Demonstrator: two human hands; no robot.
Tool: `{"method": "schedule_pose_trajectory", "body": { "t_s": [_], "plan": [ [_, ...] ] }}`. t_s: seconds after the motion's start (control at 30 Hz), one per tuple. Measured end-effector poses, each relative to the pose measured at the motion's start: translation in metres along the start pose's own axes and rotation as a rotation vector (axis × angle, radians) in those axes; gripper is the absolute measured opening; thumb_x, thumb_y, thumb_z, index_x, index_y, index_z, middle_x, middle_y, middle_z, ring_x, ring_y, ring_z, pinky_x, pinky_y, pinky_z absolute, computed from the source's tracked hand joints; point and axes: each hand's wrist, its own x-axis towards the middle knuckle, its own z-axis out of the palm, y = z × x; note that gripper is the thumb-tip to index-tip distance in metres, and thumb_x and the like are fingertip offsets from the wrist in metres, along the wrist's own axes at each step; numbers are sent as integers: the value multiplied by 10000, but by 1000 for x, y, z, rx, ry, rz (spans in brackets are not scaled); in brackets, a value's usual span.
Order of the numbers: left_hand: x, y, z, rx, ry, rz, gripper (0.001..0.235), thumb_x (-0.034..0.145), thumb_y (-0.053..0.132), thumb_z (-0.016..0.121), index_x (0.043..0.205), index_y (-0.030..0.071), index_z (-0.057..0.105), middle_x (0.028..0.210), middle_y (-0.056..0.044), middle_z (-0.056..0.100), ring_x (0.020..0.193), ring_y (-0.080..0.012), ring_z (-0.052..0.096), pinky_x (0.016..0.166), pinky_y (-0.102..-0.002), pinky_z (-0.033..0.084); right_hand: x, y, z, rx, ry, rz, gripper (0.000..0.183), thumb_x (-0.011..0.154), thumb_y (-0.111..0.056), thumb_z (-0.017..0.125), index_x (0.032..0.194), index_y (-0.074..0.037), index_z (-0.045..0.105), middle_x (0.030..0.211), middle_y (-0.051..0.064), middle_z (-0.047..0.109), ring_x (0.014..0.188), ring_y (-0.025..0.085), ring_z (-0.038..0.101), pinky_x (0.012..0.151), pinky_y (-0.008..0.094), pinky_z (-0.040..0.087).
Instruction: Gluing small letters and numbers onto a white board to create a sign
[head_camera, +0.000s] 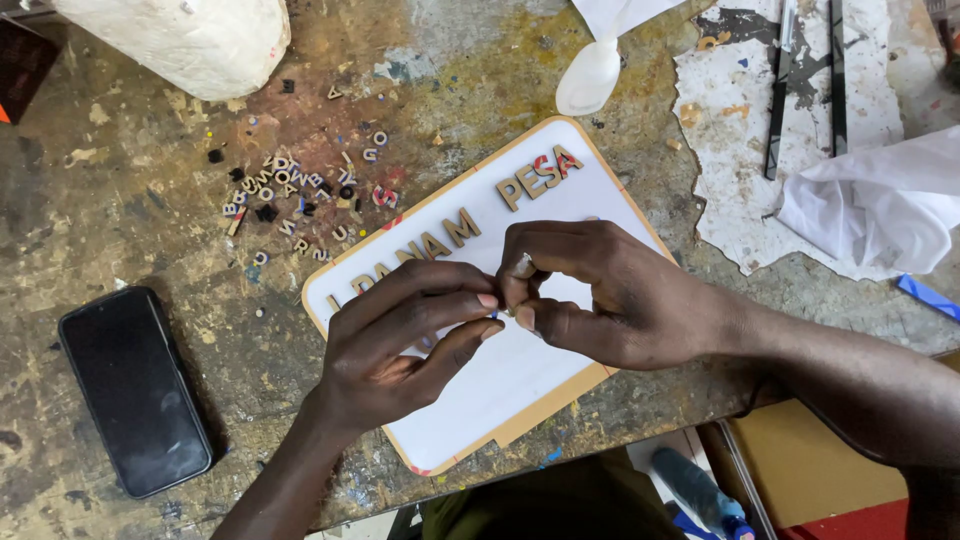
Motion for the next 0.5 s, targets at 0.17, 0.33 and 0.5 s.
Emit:
{"method": "schedule_pose_trajectory", "body": {
  "t_s": [0.17, 0.33, 0.5],
  "plan": [
    [5, 1, -2, 26, 26, -15, 167, 1070, 21, 799, 1226, -1, 742, 1210, -227, 783, 1091, -328, 825, 982, -408, 694, 0, -4, 2, -11, 38, 6, 179, 1122, -212, 572, 1093, -63, 668, 1010, 67, 684, 842, 234, 648, 773, 364, 526],
    [5, -1, -5, 30, 40, -18, 171, 1091, 33, 784, 1254, 30, 732, 1219, -212, 784, 1079, -309, 830, 965, -393, 689, -2, -1, 6, -113, 105, 12, 264, 1096, -255, 699, 1257, -46, 701, 1158, 87, 747, 1008, 243, 751, 917, 368, 638],
    [4, -1, -4, 43, 49, -16, 165, 1075, 25, 795, 1230, 12, 741, 1231, -224, 794, 1096, -313, 851, 984, -385, 702, -3, 3, 8, -191, 132, -74, 170, 1114, -166, 692, 1215, -31, 719, 1112, 121, 747, 971, 301, 755, 869, 400, 590]
  ]
}}
